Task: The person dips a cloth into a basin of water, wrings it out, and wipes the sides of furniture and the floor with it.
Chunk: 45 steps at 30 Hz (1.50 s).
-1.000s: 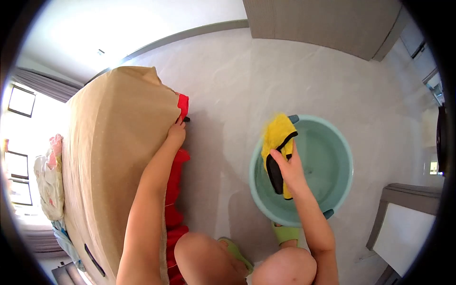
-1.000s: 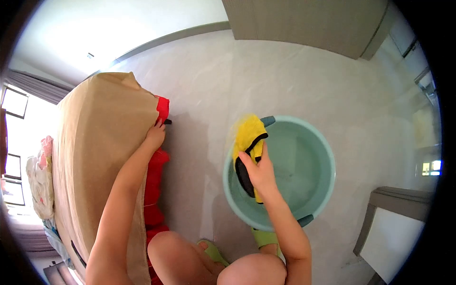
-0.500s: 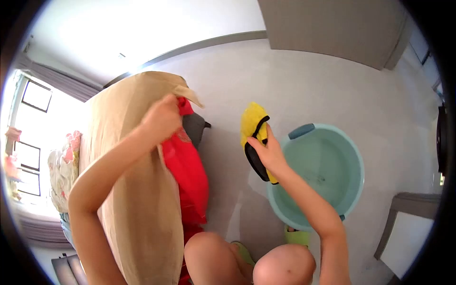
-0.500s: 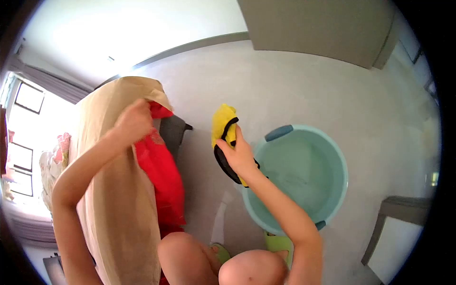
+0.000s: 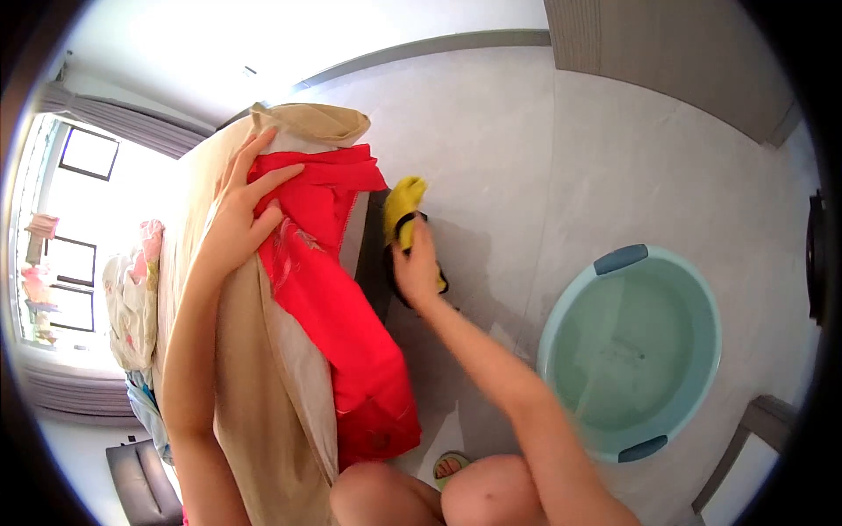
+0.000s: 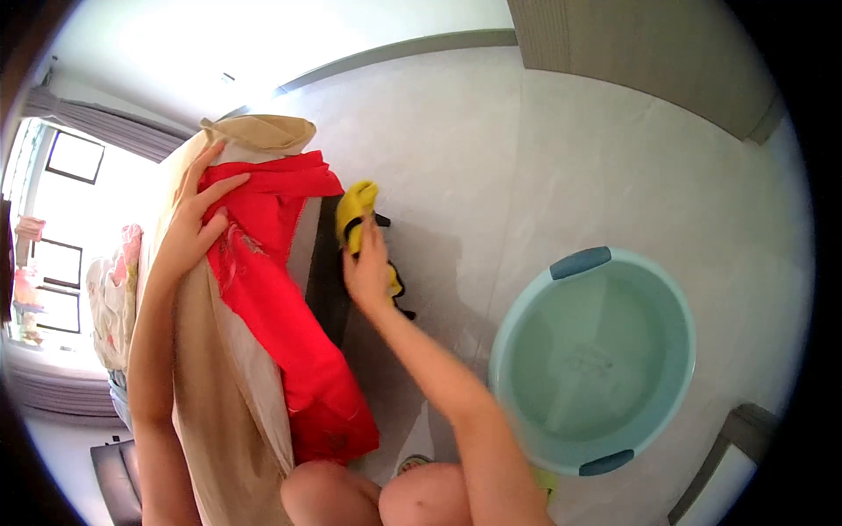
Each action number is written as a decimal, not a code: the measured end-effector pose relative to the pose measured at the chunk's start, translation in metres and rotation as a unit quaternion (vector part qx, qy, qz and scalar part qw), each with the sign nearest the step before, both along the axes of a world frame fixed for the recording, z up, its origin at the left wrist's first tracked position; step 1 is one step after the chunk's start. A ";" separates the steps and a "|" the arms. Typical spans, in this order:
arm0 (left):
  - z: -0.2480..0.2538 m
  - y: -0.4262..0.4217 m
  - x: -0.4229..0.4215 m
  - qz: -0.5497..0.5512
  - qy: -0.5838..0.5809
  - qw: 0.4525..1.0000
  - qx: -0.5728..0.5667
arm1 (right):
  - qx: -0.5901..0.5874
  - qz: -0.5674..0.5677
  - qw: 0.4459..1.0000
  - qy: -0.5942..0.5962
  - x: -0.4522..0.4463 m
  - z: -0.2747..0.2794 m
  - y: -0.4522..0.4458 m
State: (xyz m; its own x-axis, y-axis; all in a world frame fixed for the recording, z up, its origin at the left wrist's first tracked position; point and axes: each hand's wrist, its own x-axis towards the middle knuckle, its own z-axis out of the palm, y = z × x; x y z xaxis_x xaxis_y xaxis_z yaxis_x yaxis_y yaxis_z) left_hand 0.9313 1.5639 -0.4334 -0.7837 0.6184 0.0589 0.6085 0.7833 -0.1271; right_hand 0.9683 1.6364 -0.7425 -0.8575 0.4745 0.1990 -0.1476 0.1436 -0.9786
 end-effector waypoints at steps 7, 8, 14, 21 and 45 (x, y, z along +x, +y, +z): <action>-0.012 0.010 0.008 0.033 0.069 0.996 -0.035 | 0.050 0.109 0.993 0.001 0.056 -0.010 -0.056; -0.012 0.012 0.009 0.034 0.086 0.994 -0.061 | 0.048 0.108 0.993 0.000 0.042 -0.005 -0.047; -0.013 0.014 0.011 0.035 0.092 0.990 -0.101 | 0.003 0.028 0.995 -0.092 -0.058 -0.010 -0.002; -0.015 0.031 0.033 0.090 0.100 0.972 -0.195 | 0.034 0.085 0.994 -0.062 0.025 -0.017 -0.046; -0.089 0.013 0.032 -0.121 0.170 0.912 -0.354 | 0.061 0.063 0.996 0.035 0.021 -0.040 -0.031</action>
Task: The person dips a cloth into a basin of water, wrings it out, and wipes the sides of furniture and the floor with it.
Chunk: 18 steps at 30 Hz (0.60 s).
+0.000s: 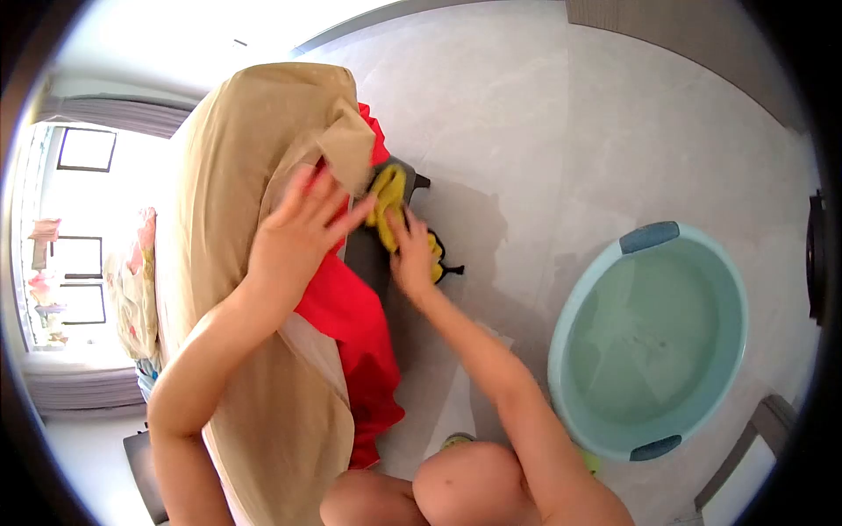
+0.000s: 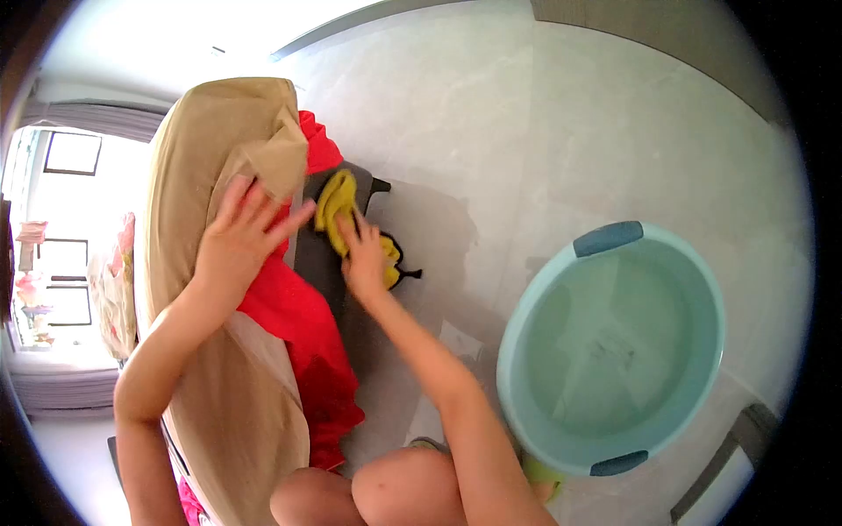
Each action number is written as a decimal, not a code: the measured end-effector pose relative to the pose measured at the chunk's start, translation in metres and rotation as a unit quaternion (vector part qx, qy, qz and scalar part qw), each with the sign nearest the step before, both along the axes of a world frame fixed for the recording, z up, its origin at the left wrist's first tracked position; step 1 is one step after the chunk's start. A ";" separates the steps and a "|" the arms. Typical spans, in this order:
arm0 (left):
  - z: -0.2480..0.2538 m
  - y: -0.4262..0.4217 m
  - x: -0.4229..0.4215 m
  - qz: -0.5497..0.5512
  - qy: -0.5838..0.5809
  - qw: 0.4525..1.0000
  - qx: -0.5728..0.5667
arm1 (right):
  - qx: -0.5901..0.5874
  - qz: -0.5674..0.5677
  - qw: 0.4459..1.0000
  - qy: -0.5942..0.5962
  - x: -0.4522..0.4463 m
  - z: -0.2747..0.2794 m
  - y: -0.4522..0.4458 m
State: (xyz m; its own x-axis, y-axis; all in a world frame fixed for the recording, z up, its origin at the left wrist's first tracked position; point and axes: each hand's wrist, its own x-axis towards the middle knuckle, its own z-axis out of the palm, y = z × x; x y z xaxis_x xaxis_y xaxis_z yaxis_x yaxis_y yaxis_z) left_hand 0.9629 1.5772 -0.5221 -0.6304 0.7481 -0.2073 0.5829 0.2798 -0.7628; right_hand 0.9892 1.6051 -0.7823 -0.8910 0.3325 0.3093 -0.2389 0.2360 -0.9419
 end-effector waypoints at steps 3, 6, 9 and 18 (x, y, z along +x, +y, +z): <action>-0.014 -0.033 0.002 -0.103 -0.139 0.975 -0.140 | -0.015 0.090 0.996 -0.009 0.083 -0.017 -0.038; -0.010 -0.035 0.019 0.179 -0.421 0.886 -0.075 | -0.062 0.164 0.984 -0.020 0.130 -0.027 -0.035; 0.013 -0.032 0.057 0.251 -0.390 0.886 0.019 | -0.119 0.068 0.990 -0.033 0.103 -0.004 -0.002; -0.004 -0.088 0.154 0.257 -0.251 0.930 0.073 | 0.020 0.163 0.986 0.041 0.132 0.002 -0.050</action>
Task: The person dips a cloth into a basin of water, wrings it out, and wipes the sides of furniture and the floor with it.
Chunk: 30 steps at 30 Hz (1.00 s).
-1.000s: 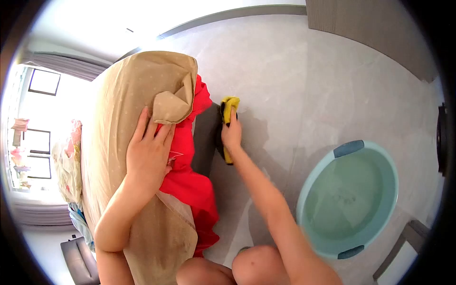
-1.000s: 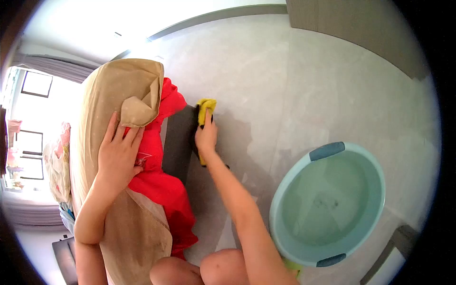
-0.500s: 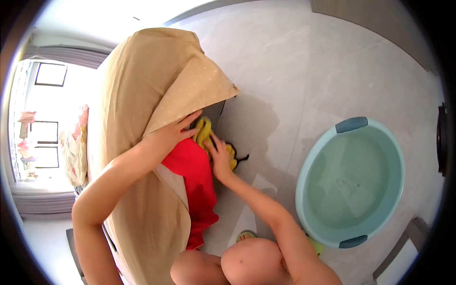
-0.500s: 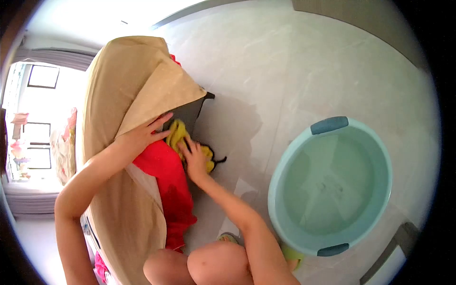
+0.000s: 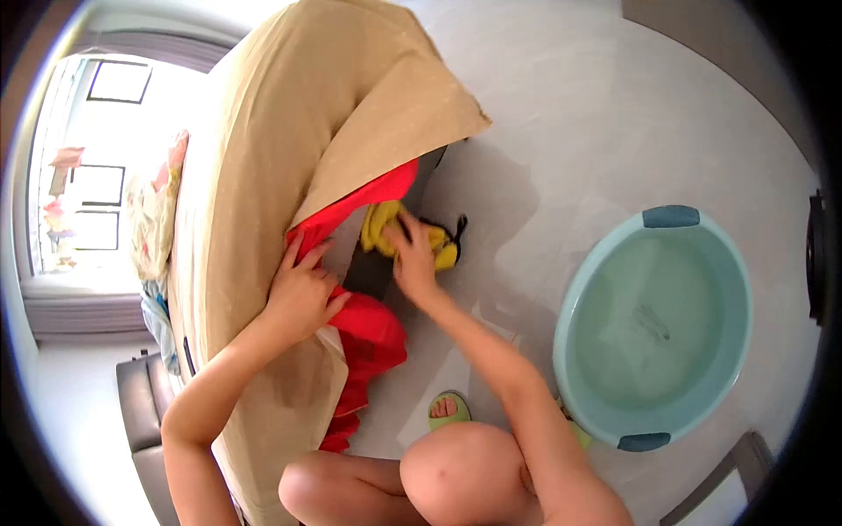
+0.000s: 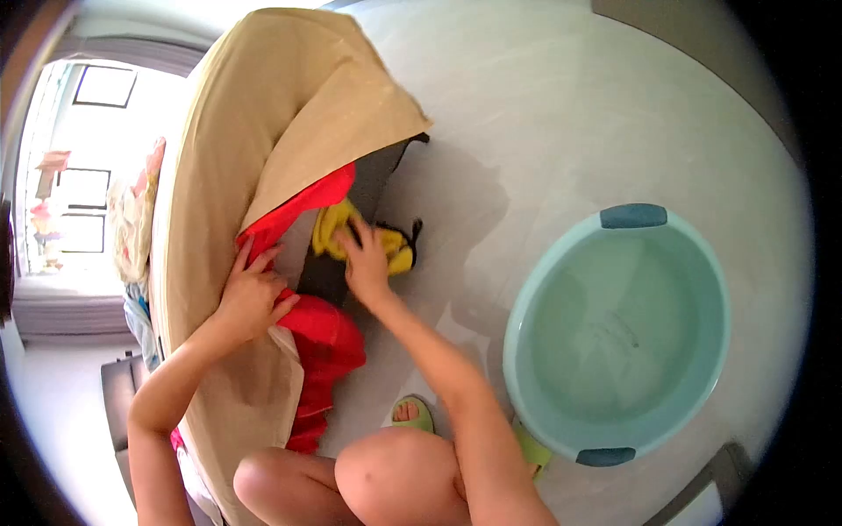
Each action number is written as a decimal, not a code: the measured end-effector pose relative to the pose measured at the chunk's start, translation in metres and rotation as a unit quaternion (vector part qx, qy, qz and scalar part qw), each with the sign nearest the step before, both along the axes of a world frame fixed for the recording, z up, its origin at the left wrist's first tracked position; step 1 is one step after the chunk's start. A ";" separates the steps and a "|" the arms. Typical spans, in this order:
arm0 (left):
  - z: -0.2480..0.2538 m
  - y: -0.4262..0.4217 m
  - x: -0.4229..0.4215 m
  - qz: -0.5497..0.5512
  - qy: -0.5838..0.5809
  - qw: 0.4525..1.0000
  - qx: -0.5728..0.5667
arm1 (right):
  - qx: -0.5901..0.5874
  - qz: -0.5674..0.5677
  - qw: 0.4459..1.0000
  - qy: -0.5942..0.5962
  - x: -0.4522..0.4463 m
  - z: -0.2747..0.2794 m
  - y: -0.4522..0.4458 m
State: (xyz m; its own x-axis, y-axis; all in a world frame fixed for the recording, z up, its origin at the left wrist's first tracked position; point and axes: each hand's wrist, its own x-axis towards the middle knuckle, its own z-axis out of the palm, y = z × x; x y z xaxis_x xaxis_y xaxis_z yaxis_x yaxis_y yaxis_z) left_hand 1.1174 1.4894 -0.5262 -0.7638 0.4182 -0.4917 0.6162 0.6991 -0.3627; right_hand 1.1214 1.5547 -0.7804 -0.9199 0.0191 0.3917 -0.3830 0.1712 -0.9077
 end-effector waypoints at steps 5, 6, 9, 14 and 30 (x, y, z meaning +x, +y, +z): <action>0.012 -0.014 0.047 -0.030 -0.004 0.999 0.012 | 0.001 0.258 0.962 -0.083 0.095 -0.011 -0.015; 0.023 -0.016 0.055 0.020 -0.021 0.999 -0.015 | -0.019 0.239 0.968 -0.078 0.103 -0.016 -0.022; 0.036 -0.025 0.076 0.076 -0.031 0.995 -0.055 | -0.092 0.066 0.988 -0.104 0.067 -0.002 -0.005; 0.016 -0.043 0.115 0.032 0.019 0.991 -0.132 | -0.074 0.040 0.991 -0.106 0.005 0.023 0.022; 0.028 -0.098 0.188 0.076 -0.046 0.996 0.019 | -0.075 0.228 0.966 -0.093 0.199 -0.003 -0.095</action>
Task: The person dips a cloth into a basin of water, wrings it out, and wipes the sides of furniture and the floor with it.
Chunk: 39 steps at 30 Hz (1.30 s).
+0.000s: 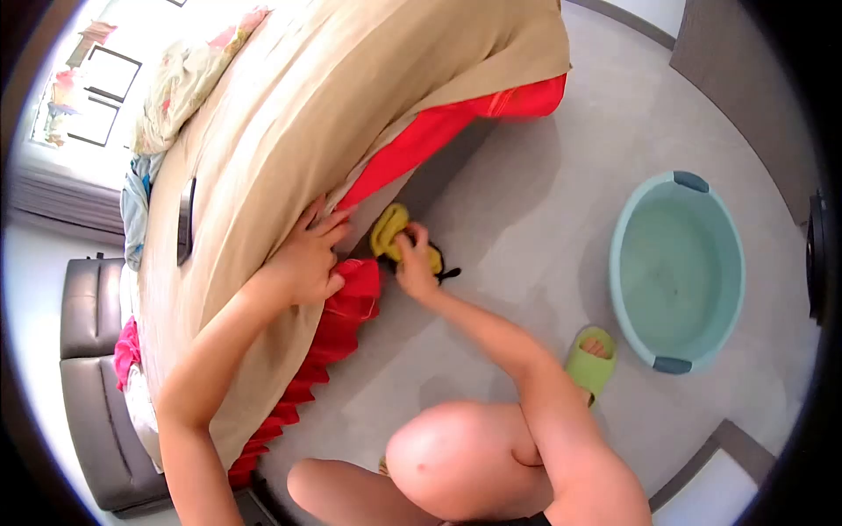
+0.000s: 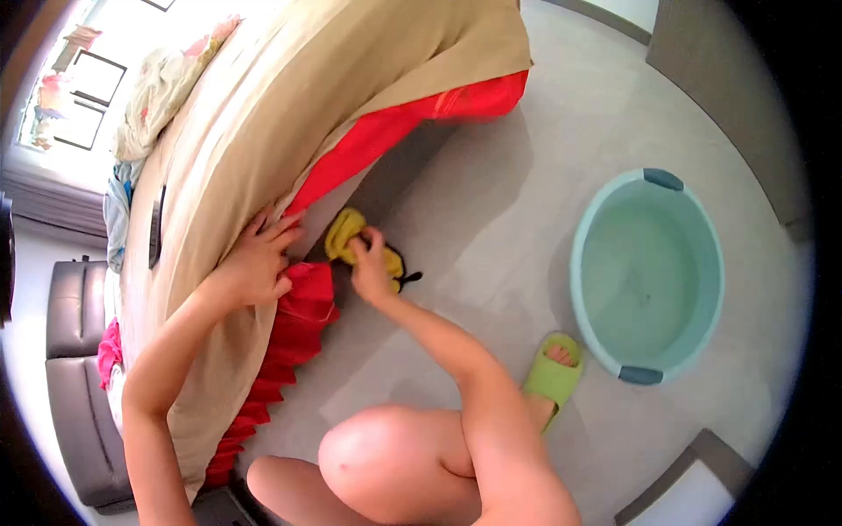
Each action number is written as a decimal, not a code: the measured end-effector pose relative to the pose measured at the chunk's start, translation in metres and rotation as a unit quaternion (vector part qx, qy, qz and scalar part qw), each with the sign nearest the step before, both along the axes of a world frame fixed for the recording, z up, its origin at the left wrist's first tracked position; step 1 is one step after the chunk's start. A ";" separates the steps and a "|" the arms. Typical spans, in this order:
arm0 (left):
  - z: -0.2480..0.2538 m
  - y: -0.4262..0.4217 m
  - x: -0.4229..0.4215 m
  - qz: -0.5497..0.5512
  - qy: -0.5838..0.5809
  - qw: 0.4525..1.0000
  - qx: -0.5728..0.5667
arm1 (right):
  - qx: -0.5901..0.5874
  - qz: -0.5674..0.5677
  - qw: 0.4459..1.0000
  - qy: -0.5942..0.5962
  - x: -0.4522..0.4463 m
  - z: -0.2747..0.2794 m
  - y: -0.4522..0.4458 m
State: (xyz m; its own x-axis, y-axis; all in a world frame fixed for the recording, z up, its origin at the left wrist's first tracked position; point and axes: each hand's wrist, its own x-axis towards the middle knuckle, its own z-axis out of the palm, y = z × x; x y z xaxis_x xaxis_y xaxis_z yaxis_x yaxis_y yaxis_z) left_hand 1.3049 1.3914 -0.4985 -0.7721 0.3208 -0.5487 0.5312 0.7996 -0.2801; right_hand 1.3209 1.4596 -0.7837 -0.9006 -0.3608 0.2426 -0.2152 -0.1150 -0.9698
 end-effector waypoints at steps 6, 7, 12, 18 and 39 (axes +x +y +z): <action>-0.038 -0.076 0.095 -0.069 0.166 0.983 -0.030 | 0.121 0.203 0.971 0.018 0.093 0.001 -0.038; -0.040 -0.088 0.123 -0.130 0.209 0.962 -0.120 | 0.107 0.097 0.985 0.089 0.078 -0.004 -0.021; -0.040 -0.101 0.152 -0.087 0.207 0.949 -0.222 | 0.183 -0.118 0.973 0.076 0.016 0.006 0.040; -0.037 -0.085 0.143 -0.081 0.309 0.940 -0.118 | 0.337 -0.122 0.912 0.200 -0.113 0.026 0.066; -0.086 -0.066 0.132 0.064 0.303 0.947 -0.086 | 0.116 -0.218 0.969 -0.004 0.038 0.031 -0.019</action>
